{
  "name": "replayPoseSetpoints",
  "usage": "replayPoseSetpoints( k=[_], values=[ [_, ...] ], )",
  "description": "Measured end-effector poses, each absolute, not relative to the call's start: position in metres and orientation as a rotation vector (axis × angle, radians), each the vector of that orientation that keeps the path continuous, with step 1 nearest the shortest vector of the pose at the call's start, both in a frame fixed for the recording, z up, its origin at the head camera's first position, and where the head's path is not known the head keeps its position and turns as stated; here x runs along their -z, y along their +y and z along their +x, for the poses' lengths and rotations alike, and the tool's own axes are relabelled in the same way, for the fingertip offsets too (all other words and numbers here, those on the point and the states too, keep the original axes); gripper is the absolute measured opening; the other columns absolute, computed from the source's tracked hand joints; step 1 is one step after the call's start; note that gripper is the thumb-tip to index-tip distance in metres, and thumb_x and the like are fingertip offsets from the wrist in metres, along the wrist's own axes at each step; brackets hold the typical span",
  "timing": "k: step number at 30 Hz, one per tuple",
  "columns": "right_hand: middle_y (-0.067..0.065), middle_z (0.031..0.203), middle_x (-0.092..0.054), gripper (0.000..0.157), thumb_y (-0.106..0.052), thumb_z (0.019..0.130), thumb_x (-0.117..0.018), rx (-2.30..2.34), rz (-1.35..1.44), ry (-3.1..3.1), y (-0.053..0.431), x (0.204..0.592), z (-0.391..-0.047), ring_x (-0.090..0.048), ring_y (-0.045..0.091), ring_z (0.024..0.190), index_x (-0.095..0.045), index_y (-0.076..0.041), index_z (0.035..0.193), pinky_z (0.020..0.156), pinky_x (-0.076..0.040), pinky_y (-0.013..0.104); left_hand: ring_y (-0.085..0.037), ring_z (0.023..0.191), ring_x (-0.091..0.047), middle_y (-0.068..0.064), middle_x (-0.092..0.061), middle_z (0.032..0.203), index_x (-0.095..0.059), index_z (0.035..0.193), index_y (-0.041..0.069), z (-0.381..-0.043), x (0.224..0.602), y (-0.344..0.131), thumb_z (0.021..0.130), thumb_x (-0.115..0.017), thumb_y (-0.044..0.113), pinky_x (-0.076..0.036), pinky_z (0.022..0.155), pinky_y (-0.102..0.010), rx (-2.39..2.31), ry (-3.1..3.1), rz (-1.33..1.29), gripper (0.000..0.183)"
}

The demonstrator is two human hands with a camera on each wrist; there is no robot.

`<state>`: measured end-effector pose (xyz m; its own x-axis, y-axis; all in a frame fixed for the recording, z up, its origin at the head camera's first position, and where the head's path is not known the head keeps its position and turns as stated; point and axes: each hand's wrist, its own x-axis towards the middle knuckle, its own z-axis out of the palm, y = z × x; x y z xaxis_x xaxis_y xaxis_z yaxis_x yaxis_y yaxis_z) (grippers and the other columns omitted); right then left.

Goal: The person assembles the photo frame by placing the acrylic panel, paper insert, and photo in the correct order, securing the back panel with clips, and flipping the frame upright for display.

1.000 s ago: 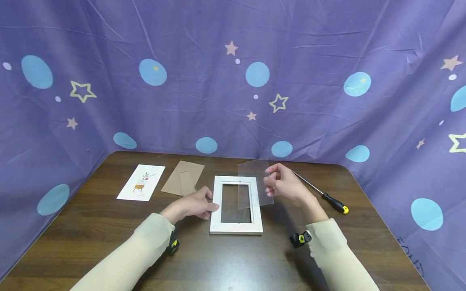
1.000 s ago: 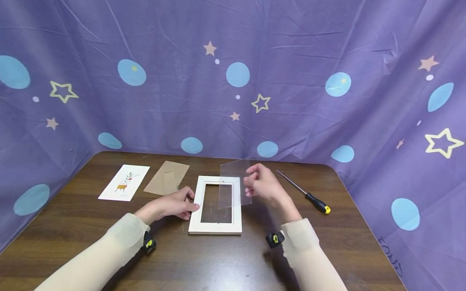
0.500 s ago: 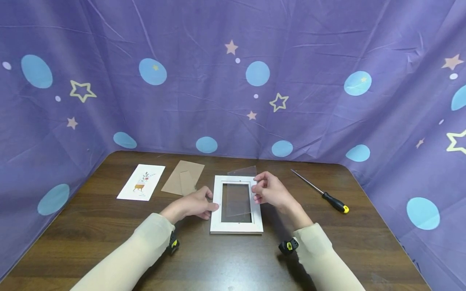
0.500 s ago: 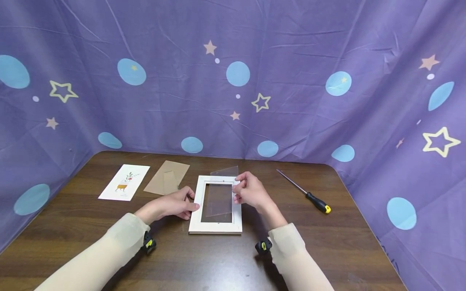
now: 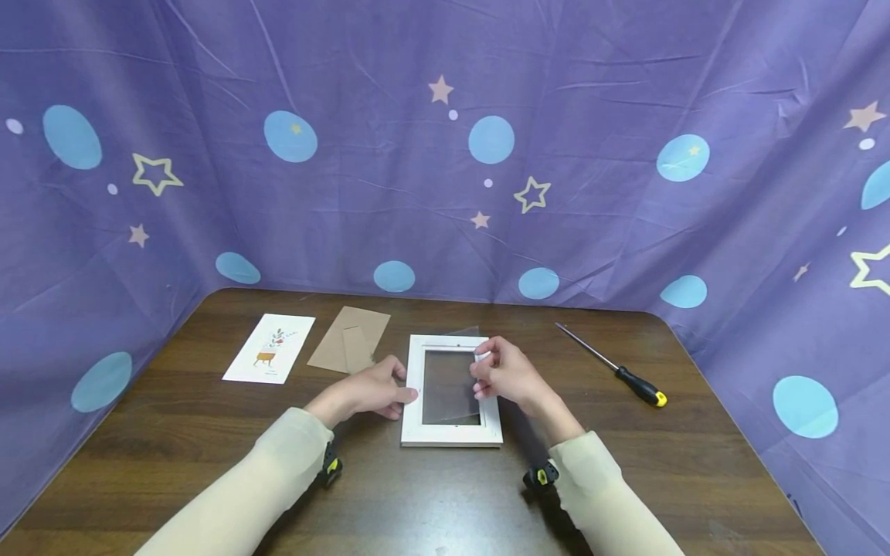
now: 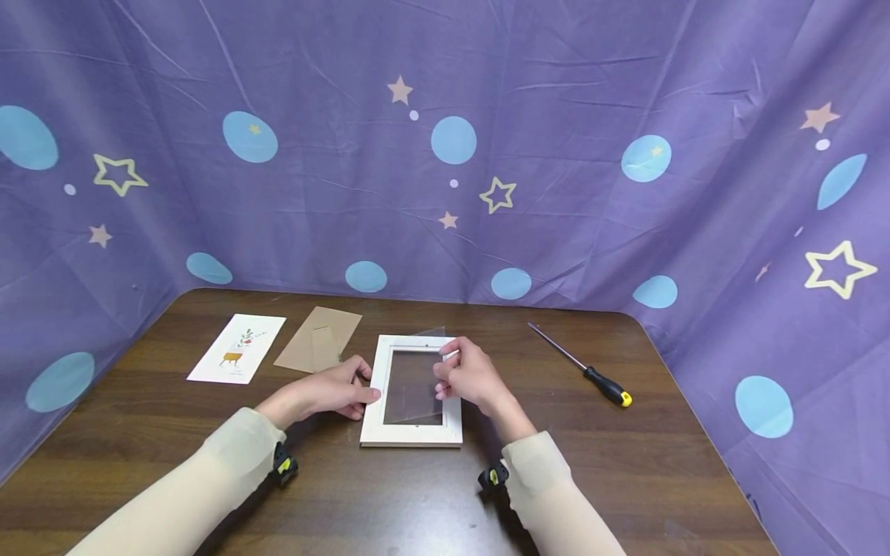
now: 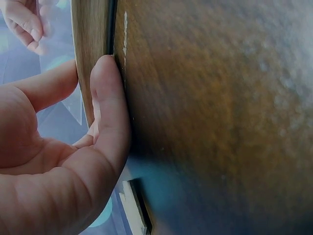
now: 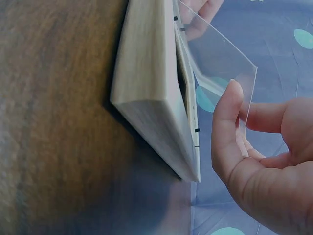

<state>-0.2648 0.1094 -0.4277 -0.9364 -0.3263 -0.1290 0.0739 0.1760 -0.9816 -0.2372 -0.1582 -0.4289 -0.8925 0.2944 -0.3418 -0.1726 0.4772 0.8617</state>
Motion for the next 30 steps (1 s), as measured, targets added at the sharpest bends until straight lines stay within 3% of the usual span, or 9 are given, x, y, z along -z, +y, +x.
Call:
replayPoseSetpoints(
  k=[24,30],
  values=[
    [0.010,0.089,-0.060,0.038,0.006,0.101,-0.062,1.807,-0.240,2.137,0.1078,0.4345,-0.2630,-0.064,0.016,0.065,-0.042,0.012,0.133,0.063,-0.063,0.029,-0.023,0.077,-0.068,-0.018,-0.061,0.096,-0.044,0.131,-0.006,-0.2380,0.4317,-0.1587,0.099,-0.073,0.012,-0.065,0.076,-0.035,-1.405,2.289,0.100,0.046],
    [0.006,0.081,-0.057,0.035,0.006,0.100,-0.062,1.774,-0.224,2.186,0.1046,0.4350,-0.2596,-0.063,0.016,0.062,-0.045,0.012,0.130,0.060,-0.063,0.029,-0.024,0.079,-0.069,-0.018,-0.061,0.097,-0.044,0.131,-0.006,-0.2376,0.4314,-0.1591,0.100,-0.073,0.013,-0.065,0.077,-0.035,-1.398,2.293,0.108,0.047]
  ],
)
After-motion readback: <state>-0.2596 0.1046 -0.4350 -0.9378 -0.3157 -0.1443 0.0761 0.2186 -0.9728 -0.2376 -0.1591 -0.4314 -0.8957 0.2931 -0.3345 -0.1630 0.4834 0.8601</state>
